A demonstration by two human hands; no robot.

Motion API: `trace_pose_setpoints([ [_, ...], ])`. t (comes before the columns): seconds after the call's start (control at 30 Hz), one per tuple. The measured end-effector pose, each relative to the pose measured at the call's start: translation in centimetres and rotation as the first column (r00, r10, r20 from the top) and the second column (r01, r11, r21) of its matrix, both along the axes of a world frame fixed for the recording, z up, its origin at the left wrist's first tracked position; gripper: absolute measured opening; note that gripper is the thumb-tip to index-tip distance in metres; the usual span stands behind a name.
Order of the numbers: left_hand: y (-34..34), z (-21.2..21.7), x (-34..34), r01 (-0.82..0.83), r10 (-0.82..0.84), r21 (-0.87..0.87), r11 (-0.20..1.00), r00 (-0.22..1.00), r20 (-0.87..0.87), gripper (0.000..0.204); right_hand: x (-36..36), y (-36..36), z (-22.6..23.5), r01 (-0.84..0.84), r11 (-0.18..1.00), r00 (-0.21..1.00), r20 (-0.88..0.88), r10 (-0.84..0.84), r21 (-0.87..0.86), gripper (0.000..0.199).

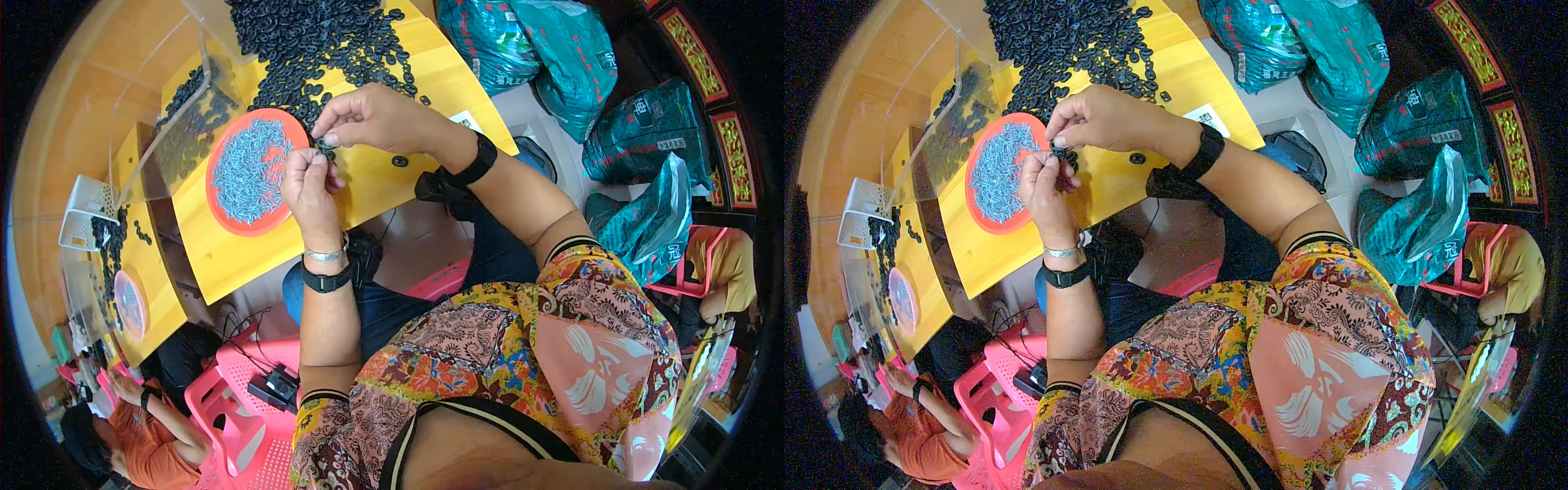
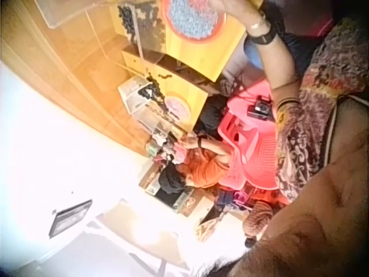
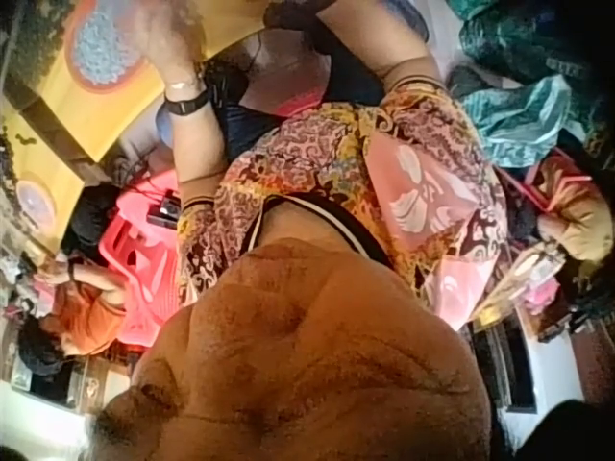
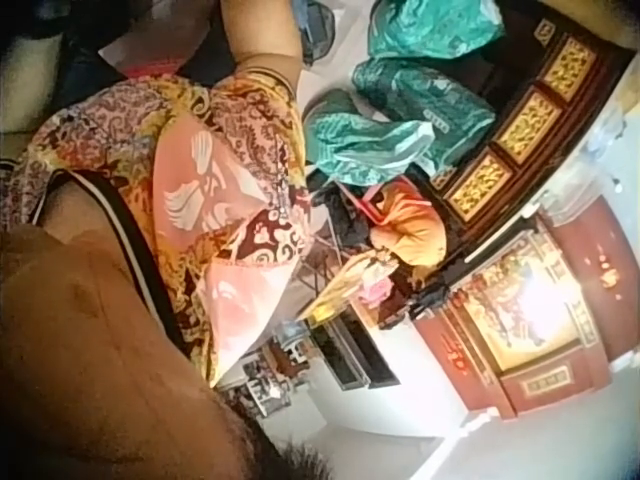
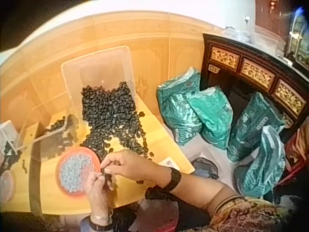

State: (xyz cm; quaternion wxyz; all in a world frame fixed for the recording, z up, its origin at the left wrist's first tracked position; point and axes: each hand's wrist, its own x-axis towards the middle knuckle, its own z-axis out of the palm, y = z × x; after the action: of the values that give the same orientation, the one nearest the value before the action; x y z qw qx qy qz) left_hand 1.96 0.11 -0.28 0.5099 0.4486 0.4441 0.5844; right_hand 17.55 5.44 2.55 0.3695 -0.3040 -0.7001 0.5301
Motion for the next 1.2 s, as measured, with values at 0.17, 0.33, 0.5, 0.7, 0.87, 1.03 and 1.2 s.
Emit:
trace_pose_setpoints([
  [0.17, 0.0, 0.0, 0.1, 0.016, -0.016, 0.008, 1.0, 1.0, 0.025, 0.009, -0.1, -0.2, 0.2, 0.012, 0.995, 0.995, 0.099, -0.022, 0.102, 0.019],
  [0.33, 0.0, -0.1, 0.0, 0.018, -0.018, 0.005, 1.0, 1.0, 0.02, 0.01, -0.1, -0.2, 0.5, 0.022, 0.993, 0.99, 0.133, -0.037, 0.116, 0.018],
  [0.5, 0.1, -0.2, 0.1, 0.022, -0.022, 0.003, 1.0, 0.999, 0.05, 0.011, -0.2, -0.2, -0.1, 0.014, 0.987, 0.991, 0.126, -0.034, 0.157, 0.022],
  [0.7, 0.2, -0.5, -0.1, 0.043, -0.031, -0.046, 0.998, 0.972, 0.231, 0.01, -0.9, -0.9, -0.3, 0.046, 0.98, 0.988, 0.133, -0.072, 0.193, 0.028],
  [0.87, 0.1, 0.2, -0.1, 0.07, -0.06, -0.043, 0.997, 0.979, 0.197, 0.011, -1.0, -1.2, -0.3, 0.107, 0.957, 0.978, 0.146, -0.15, 0.269, 0.029],
  [1.03, 0.5, -0.2, -0.6, 0.042, -0.043, 0.021, 0.999, 0.998, 0.052, 0.014, -1.1, -1.2, 0.1, 0.142, 0.953, 0.979, 0.103, -0.175, 0.269, 0.03],
  [1.2, 0.3, 0.4, -1.0, 0.018, 0.085, 0.245, 0.969, 0.911, -0.404, 0.016, -0.7, -1.0, 0.2, 0.075, 0.989, 0.996, 0.034, -0.08, 0.126, 0.029],
])
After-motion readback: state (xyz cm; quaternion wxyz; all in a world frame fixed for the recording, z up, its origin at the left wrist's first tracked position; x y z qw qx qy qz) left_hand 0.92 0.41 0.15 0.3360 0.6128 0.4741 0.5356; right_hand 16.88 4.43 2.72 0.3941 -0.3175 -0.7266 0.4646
